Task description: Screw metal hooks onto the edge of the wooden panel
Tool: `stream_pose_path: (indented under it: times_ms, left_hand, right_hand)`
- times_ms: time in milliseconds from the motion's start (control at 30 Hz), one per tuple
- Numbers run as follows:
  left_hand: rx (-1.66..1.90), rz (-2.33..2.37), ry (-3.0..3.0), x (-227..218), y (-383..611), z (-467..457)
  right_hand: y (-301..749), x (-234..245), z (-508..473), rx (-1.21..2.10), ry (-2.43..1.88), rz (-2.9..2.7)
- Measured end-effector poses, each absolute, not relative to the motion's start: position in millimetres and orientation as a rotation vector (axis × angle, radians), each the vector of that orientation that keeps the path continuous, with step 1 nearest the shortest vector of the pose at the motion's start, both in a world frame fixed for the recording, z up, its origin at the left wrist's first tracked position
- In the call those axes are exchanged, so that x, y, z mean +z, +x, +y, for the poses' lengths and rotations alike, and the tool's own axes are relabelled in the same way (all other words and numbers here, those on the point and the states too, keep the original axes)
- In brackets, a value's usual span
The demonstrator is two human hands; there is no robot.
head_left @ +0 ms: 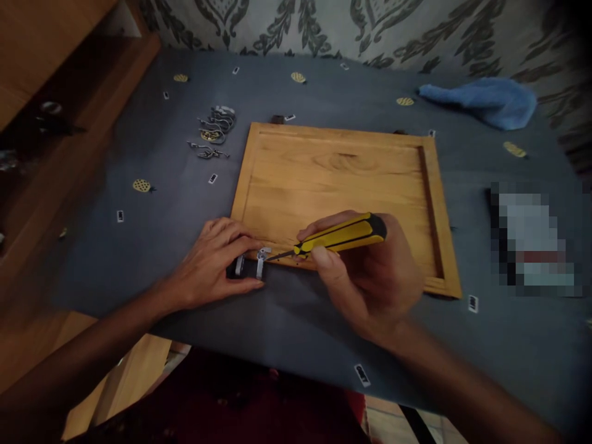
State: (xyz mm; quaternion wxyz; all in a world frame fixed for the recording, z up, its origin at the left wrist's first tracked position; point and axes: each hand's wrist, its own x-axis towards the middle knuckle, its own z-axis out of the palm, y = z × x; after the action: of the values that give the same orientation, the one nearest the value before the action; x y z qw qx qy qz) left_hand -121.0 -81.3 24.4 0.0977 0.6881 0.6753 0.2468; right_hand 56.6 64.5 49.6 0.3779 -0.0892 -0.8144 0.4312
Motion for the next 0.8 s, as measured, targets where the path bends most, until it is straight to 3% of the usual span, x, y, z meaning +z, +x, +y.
stream_pose_path:
  times_ms: [500,800]
  left_hand:
    - [0.725,2.002,2.053,24,-121,-82]
    - [0.752,2.000,2.069,23,-121,-80]
  right_hand:
    - [50,37,62,1.054,-0.234,-2.114]
    - [47,61,65,1.023,-0.179,-2.270]
